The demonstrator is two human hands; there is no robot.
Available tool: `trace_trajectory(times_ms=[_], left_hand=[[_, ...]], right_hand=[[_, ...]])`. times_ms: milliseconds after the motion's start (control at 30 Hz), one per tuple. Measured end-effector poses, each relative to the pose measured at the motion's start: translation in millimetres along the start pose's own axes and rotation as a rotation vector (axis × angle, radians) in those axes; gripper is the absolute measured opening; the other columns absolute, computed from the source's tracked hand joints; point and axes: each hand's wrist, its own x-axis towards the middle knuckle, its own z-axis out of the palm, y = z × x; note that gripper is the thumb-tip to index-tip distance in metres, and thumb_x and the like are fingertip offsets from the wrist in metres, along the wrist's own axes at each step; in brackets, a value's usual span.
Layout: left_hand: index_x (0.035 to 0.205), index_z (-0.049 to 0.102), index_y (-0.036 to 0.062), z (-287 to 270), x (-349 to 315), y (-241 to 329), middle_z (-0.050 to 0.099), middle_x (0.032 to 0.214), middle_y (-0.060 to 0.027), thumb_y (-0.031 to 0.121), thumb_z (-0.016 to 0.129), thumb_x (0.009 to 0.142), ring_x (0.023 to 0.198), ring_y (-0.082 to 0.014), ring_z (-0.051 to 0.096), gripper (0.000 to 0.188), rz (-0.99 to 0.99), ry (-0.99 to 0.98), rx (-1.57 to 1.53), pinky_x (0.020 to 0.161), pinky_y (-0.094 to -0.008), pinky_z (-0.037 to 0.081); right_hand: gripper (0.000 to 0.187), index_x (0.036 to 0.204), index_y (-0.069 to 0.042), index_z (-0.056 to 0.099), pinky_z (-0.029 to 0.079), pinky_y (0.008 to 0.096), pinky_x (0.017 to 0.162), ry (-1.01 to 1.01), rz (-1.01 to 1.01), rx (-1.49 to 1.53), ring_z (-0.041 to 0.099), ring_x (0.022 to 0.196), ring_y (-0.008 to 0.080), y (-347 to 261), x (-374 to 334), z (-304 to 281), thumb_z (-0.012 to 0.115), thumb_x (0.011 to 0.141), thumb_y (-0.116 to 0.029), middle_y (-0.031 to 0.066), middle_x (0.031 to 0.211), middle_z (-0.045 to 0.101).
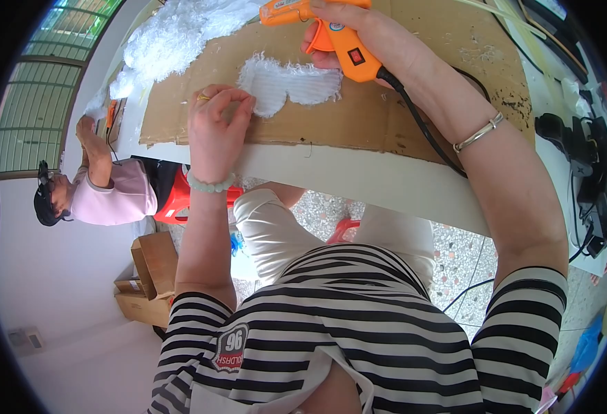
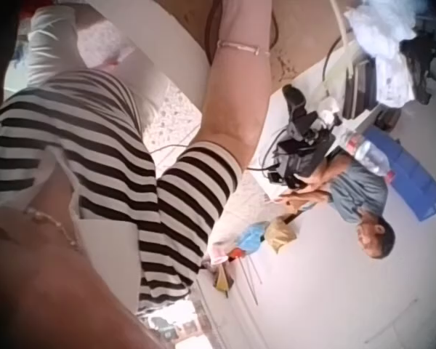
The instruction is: Applying hot glue to attach white fibrous stuffing to a circular base.
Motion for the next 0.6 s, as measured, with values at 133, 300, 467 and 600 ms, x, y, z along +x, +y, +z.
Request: trace_trajectory(times_ms=[133, 300, 467, 600], left_hand=[[0.077, 0.066, 0.0039, -6.6, 7.1, -9.1, 0.064, 0.079, -0.0112, 0.006, 0.068, 0.074, 0.077, -0.0293, 0.059, 0.004, -0.07, 0.11, -0.075, 0.079, -0.0389, 0.042], [0.081, 0.066, 0.0014, -14.2, -14.6, -11.0, 0.065, 0.086, -0.0095, 0.006, 0.069, 0.077, 0.083, -0.0249, 0.058, 0.007, -0.142, 0.122, -0.069, 0.076, -0.0351, 0.045], [0.073, 0.064, 0.0056, -7.0, -27.6, 9.6, 0.065, 0.08, -0.0081, 0.008, 0.073, 0.068, 0.074, -0.0258, 0.058, 0.01, 0.002, 0.024, 0.046, 0.076, -0.0375, 0.042], [0.072, 0.064, 0.0053, -1.3, -16.8, 13.9, 0.063, 0.075, -0.0066, 0.005, 0.07, 0.069, 0.071, -0.0245, 0.059, 0.007, 0.05, 0.095, 0.081, 0.078, -0.0367, 0.042]], right_hand=[[0.035, 0.108, -0.004, 0.056, 0.051, 0.0262, 0.075, 0.007, 0.021, -0.004, 0.063, 0.082, 0.0154, 0.9, 1.0, -2.2, 0.05, 0.095, -0.036, 0.0078, 0.091, 0.065], [0.035, 0.107, -0.005, 0.057, 0.05, 0.0251, 0.075, -0.001, 0.015, -0.052, 0.063, 0.082, 0.0145, -2.6, -2.2, 0.5, 0.049, 0.096, -0.037, 0.0072, 0.092, 0.065], [0.036, 0.106, -0.005, 0.058, 0.049, 0.0242, 0.074, -0.024, 0.017, -0.057, 0.062, 0.082, 0.0138, 3.4, 1.3, -2.1, 0.049, 0.095, -0.039, 0.0065, 0.092, 0.065], [0.037, 0.106, -0.003, 0.058, 0.052, 0.0291, 0.077, -0.047, -0.06, -0.029, 0.062, 0.084, 0.0164, 17.2, 9.0, -13.7, 0.052, 0.093, -0.038, 0.0078, 0.091, 0.063]])
